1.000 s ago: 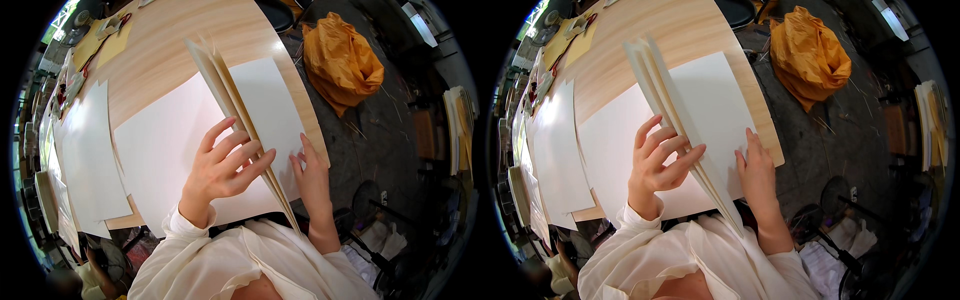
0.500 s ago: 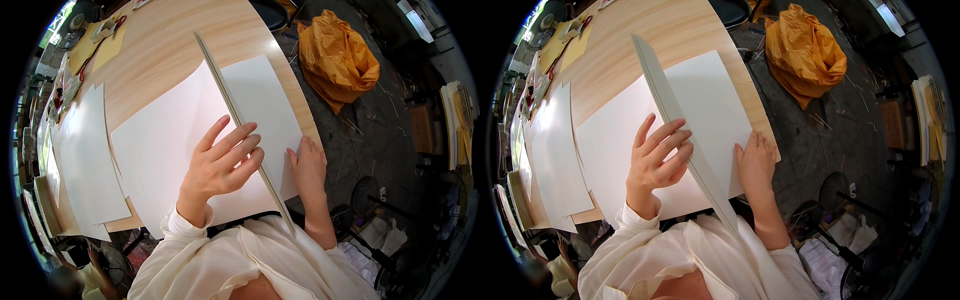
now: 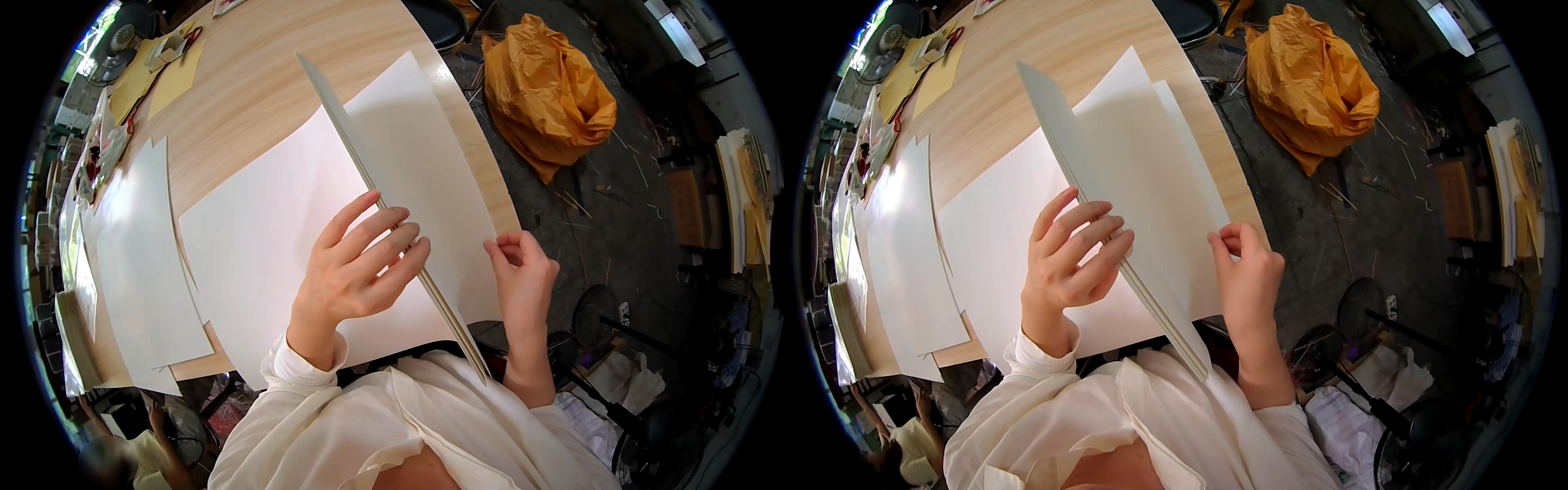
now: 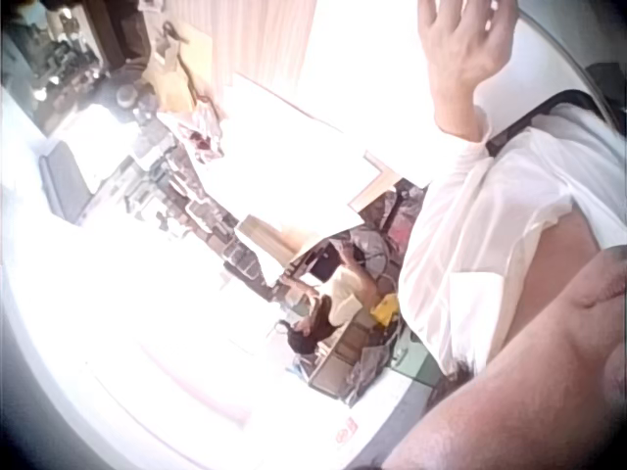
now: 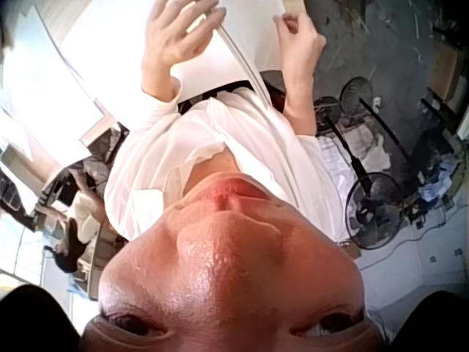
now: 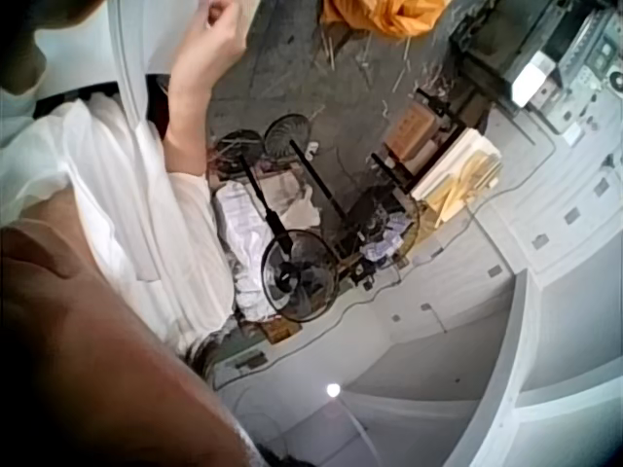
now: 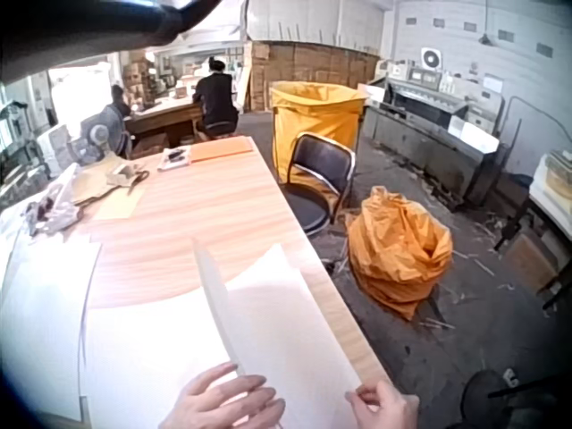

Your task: The person repeatedly picks up a stack of white paper sheets from a table, lifts them, and places them back down. The person handles the paper by hand, aligning the edges before setting the stack back on the table. The action is repeated multiple times throughout the clip.

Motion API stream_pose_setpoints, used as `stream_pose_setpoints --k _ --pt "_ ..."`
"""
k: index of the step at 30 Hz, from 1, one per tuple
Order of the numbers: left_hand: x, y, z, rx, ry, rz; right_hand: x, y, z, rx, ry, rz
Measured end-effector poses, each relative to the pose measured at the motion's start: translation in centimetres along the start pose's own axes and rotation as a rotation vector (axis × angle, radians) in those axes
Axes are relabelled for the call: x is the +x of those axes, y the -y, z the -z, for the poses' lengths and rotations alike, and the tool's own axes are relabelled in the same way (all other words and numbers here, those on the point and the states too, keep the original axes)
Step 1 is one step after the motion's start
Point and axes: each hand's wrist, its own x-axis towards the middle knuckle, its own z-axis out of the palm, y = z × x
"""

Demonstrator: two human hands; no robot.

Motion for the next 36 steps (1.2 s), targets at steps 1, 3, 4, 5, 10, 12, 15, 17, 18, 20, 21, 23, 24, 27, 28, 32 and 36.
stream_pose_setpoints --k 1,3,4,5,10,12,15,17,18,20,21,23,24,27,28,32,36 --pt "0.0 0.0 0.0 0.004 -0.004 -0.001 -0.2 0.4 0.1 -0.012 0.0 -0.003" --pt "-0.4 0.2 -0.2 -0.005 -0.01 -0.02 -0.7 1.5 0.3 -0.038 -0.001 -0.01" --pt "-0.5 0.3 -0.3 -0.01 -0.013 -0.03 -0.8 2.1 0.4 -0.06 0.008 -0.003" --pt "-0.4 0.3 -0.3 -0.005 -0.014 -0.028 -0.9 2.6 0.5 -0.082 0.018 0.004" --pt "0.0 -0.3 0.4 0.033 0.016 0.023 -1.7 3.0 1.5 -0.124 0.17 0.276" --pt "0.0 -0.4 0.3 0.042 -0.016 0.025 -2.2 4.6 2.6 0.014 0.308 0.304" --pt "-0.4 -0.3 0.4 0.036 -0.034 0.052 -3.1 5.2 2.9 0.389 0.421 0.313" --pt "-0.7 -0.2 0.4 0.029 -0.049 0.049 -2.7 4.8 3.7 0.474 0.556 0.2" --pt "-0.6 -0.1 0.3 0.019 -0.065 0.028 -2.1 4.1 3.3 0.38 0.437 0.192" --pt "-0.6 0.1 -0.2 0.022 -0.087 -0.027 -0.6 0.8 0.4 0.206 0.206 0.176" --pt "-0.9 0.3 -0.5 0.034 -0.101 -0.059 -0.3 -0.7 -0.7 -0.042 0.175 0.169" --pt "-0.9 0.4 -0.6 0.045 -0.114 -0.092 0.0 -2.7 -2.4 -0.534 0.106 0.149" --pt "-1.1 0.4 -0.5 0.047 -0.111 -0.088 0.1 -2.5 -2.4 -0.474 0.2 0.099" --pt "-1.1 0.5 -0.5 0.047 -0.111 -0.085 0.2 -1.8 -2.3 -0.349 0.366 0.029" --pt "-1.1 0.5 -0.5 0.046 -0.112 -0.084 -0.1 -1.7 -2.4 -0.346 0.345 0.058" --pt "-1.0 0.4 -0.6 0.051 -0.106 -0.083 -0.4 -1.6 -2.2 -0.361 0.308 0.091" --pt "-1.1 0.6 -0.7 0.034 -0.11 -0.085 -0.9 0.4 -0.4 -0.235 0.225 0.125"
